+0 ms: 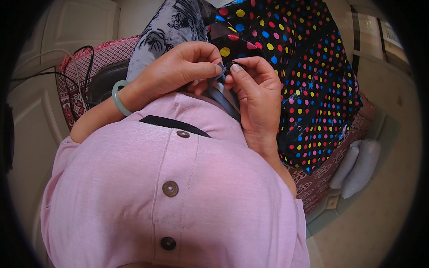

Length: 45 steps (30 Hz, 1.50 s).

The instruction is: The person attaches a black zipper pull to a zipper slider on a colorful polka-dot bag by hand.

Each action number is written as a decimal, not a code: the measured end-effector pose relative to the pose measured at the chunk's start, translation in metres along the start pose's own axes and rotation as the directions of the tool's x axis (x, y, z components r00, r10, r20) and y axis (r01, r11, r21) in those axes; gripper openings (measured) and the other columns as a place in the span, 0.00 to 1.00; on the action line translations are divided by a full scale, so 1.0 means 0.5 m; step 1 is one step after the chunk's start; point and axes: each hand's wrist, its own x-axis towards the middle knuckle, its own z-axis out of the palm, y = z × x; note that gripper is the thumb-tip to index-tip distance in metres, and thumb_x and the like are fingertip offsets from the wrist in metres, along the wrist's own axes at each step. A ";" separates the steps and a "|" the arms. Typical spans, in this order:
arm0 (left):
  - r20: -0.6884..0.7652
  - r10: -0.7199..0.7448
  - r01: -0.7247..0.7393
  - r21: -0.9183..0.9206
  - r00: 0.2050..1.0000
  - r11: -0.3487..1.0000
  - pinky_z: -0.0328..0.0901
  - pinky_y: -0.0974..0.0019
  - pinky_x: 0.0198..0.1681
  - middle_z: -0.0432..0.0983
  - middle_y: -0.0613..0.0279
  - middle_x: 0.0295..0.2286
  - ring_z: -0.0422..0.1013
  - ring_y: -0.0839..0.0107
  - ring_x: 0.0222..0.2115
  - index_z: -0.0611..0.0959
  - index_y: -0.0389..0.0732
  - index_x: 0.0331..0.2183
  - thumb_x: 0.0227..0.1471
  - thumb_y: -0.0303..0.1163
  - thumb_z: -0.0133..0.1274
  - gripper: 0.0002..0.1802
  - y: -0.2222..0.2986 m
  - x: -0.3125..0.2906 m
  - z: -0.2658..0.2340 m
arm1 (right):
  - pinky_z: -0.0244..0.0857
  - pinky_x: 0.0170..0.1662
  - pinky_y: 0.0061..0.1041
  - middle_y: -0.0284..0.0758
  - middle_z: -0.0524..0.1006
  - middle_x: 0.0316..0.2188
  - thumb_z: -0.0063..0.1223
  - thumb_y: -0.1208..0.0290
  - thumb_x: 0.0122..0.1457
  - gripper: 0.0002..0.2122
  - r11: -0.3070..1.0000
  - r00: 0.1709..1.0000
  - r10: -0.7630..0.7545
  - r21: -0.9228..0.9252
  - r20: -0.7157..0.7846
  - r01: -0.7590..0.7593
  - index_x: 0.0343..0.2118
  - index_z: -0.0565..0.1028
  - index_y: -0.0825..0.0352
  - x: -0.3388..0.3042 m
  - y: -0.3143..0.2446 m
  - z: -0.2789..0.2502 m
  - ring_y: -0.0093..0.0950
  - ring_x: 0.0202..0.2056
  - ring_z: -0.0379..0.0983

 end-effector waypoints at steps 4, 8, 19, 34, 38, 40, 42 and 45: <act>-0.015 0.021 -0.021 0.008 1.000 1.000 0.58 0.81 0.18 0.69 0.72 0.19 0.65 0.84 0.15 0.76 0.39 0.30 0.52 0.30 0.54 0.06 -0.003 0.000 0.001 | 0.69 0.31 0.18 0.34 0.75 0.27 0.53 0.81 0.56 0.05 0.997 0.998 0.057 0.052 0.011 -0.057 0.36 0.73 0.72 0.005 -0.001 -0.003 0.20 0.27 0.73; -0.011 0.031 -0.031 0.016 0.999 0.999 0.57 0.80 0.17 0.69 0.72 0.19 0.63 0.84 0.15 0.76 0.39 0.30 0.52 0.30 0.54 0.06 -0.007 0.004 0.000 | 0.70 0.31 0.18 0.34 0.75 0.27 0.52 0.82 0.56 0.05 0.995 0.998 0.068 0.072 0.014 -0.069 0.36 0.73 0.72 0.005 -0.001 -0.002 0.20 0.27 0.73; 0.048 0.042 -0.042 0.003 0.998 0.999 0.55 0.80 0.17 0.68 0.72 0.18 0.61 0.85 0.14 0.75 0.40 0.28 0.52 0.30 0.54 0.05 -0.008 0.001 -0.008 | 0.69 0.32 0.21 0.38 0.76 0.28 0.51 0.80 0.57 0.04 0.966 0.987 0.159 0.211 -0.029 -0.149 0.36 0.73 0.72 0.015 -0.003 -0.012 0.22 0.28 0.72; 0.018 -0.005 0.007 -0.114 1.000 0.993 0.55 0.82 0.16 0.69 0.71 0.20 0.62 0.85 0.14 0.76 0.40 0.30 0.52 0.30 0.55 0.05 -0.013 0.006 -0.008 | 0.69 0.32 0.21 0.38 0.76 0.28 0.51 0.80 0.57 0.04 0.966 0.986 0.165 0.204 -0.016 -0.158 0.35 0.73 0.71 0.014 0.001 -0.012 0.23 0.27 0.72; 0.011 -0.013 0.014 -0.117 1.000 0.993 0.55 0.82 0.16 0.70 0.70 0.20 0.62 0.84 0.14 0.77 0.40 0.30 0.52 0.30 0.55 0.05 -0.011 0.006 -0.007 | 0.70 0.32 0.20 0.37 0.76 0.28 0.50 0.80 0.57 0.04 0.970 0.988 0.155 0.188 0.001 -0.152 0.35 0.72 0.71 0.012 0.001 -0.007 0.22 0.27 0.72; 0.008 -0.015 0.016 -0.117 1.000 0.993 0.55 0.82 0.15 0.70 0.70 0.20 0.62 0.85 0.14 0.76 0.40 0.31 0.52 0.30 0.55 0.05 -0.010 0.006 -0.007 | 0.70 0.32 0.20 0.37 0.75 0.27 0.50 0.80 0.57 0.04 0.974 0.989 0.148 0.170 0.010 -0.148 0.35 0.72 0.71 0.011 0.001 -0.006 0.22 0.27 0.73; 0.007 -0.015 0.016 -0.116 1.000 0.993 0.55 0.82 0.15 0.70 0.70 0.20 0.62 0.85 0.14 0.76 0.40 0.31 0.52 0.30 0.55 0.05 -0.011 0.006 -0.007 | 0.70 0.32 0.19 0.36 0.75 0.27 0.50 0.81 0.57 0.04 0.976 0.989 0.144 0.161 0.019 -0.145 0.36 0.72 0.71 0.011 0.002 -0.006 0.22 0.27 0.73; 0.000 -0.016 0.016 -0.127 1.000 0.992 0.55 0.82 0.15 0.70 0.70 0.20 0.62 0.85 0.14 0.76 0.40 0.30 0.52 0.30 0.55 0.05 -0.011 0.005 -0.006 | 0.70 0.32 0.19 0.35 0.75 0.28 0.51 0.82 0.57 0.05 0.984 0.992 0.124 0.125 0.018 -0.126 0.36 0.72 0.71 0.009 0.003 -0.003 0.21 0.28 0.73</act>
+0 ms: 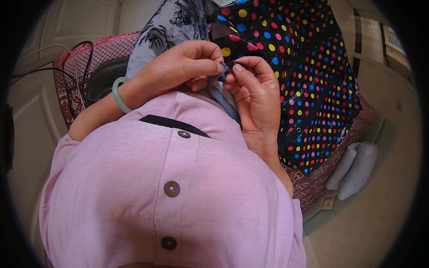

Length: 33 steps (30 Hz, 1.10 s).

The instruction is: The person attaches a black zipper pull to a zipper slider on a colorful polka-dot bag by hand.

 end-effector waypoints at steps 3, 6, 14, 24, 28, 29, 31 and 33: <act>0.007 0.005 -0.005 0.011 1.000 1.000 0.54 0.82 0.16 0.70 0.70 0.20 0.62 0.85 0.14 0.76 0.40 0.30 0.52 0.31 0.55 0.06 0.000 0.000 -0.001 | 0.70 0.32 0.19 0.34 0.75 0.28 0.51 0.82 0.56 0.06 0.999 1.000 -0.020 -0.033 0.006 0.020 0.36 0.72 0.70 0.000 0.001 0.003 0.22 0.28 0.73; 0.008 0.020 -0.020 0.041 1.000 0.999 0.54 0.82 0.16 0.69 0.71 0.19 0.61 0.85 0.14 0.76 0.40 0.30 0.52 0.31 0.55 0.06 0.002 0.000 0.000 | 0.69 0.33 0.19 0.34 0.75 0.29 0.52 0.82 0.56 0.06 0.998 0.999 -0.042 -0.051 0.013 0.042 0.37 0.72 0.70 -0.001 0.001 0.008 0.22 0.29 0.74; 0.012 0.037 -0.038 0.084 0.999 0.996 0.53 0.82 0.16 0.69 0.71 0.19 0.61 0.85 0.14 0.76 0.40 0.29 0.52 0.31 0.55 0.06 -0.003 0.002 -0.002 | 0.68 0.32 0.17 0.35 0.76 0.30 0.53 0.82 0.56 0.05 0.978 0.984 -0.177 -0.114 0.010 0.177 0.35 0.73 0.71 0.001 0.003 0.011 0.21 0.28 0.73; -0.002 0.017 -0.017 0.083 1.000 0.996 0.53 0.81 0.16 0.69 0.71 0.20 0.60 0.85 0.14 0.76 0.41 0.28 0.51 0.31 0.56 0.06 -0.002 0.003 0.000 | 0.65 0.31 0.14 0.31 0.75 0.27 0.53 0.82 0.55 0.04 0.921 0.971 -0.237 -0.322 -0.017 0.219 0.34 0.73 0.71 -0.016 -0.004 0.026 0.16 0.26 0.70; 0.002 0.018 -0.018 0.084 1.000 0.996 0.52 0.81 0.16 0.68 0.72 0.19 0.59 0.85 0.14 0.76 0.41 0.28 0.51 0.31 0.56 0.06 -0.001 0.002 0.001 | 0.64 0.31 0.14 0.30 0.74 0.27 0.52 0.83 0.55 0.04 0.920 0.971 -0.241 -0.319 -0.003 0.227 0.34 0.73 0.71 -0.015 -0.003 0.024 0.16 0.27 0.70; -0.001 0.017 -0.017 0.082 1.000 0.996 0.52 0.81 0.16 0.67 0.72 0.19 0.59 0.85 0.14 0.76 0.41 0.28 0.51 0.31 0.56 0.06 -0.001 0.002 0.001 | 0.64 0.31 0.14 0.30 0.74 0.27 0.52 0.83 0.55 0.04 0.919 0.971 -0.241 -0.321 -0.003 0.227 0.33 0.73 0.71 -0.016 -0.004 0.024 0.16 0.27 0.70; -0.003 0.017 -0.017 0.082 1.000 0.997 0.52 0.81 0.16 0.67 0.72 0.19 0.59 0.85 0.14 0.76 0.41 0.28 0.51 0.31 0.56 0.06 -0.001 0.003 0.001 | 0.64 0.32 0.14 0.30 0.74 0.27 0.52 0.83 0.55 0.04 0.918 0.970 -0.241 -0.325 -0.003 0.227 0.33 0.73 0.71 -0.016 -0.006 0.024 0.16 0.27 0.69; 0.000 0.018 -0.018 0.085 1.000 0.996 0.52 0.81 0.16 0.67 0.72 0.19 0.59 0.85 0.14 0.76 0.41 0.28 0.51 0.31 0.56 0.06 -0.001 0.003 0.001 | 0.64 0.32 0.14 0.30 0.74 0.27 0.51 0.83 0.54 0.04 0.920 0.971 -0.239 -0.321 0.000 0.227 0.33 0.73 0.71 -0.017 -0.008 0.024 0.16 0.26 0.69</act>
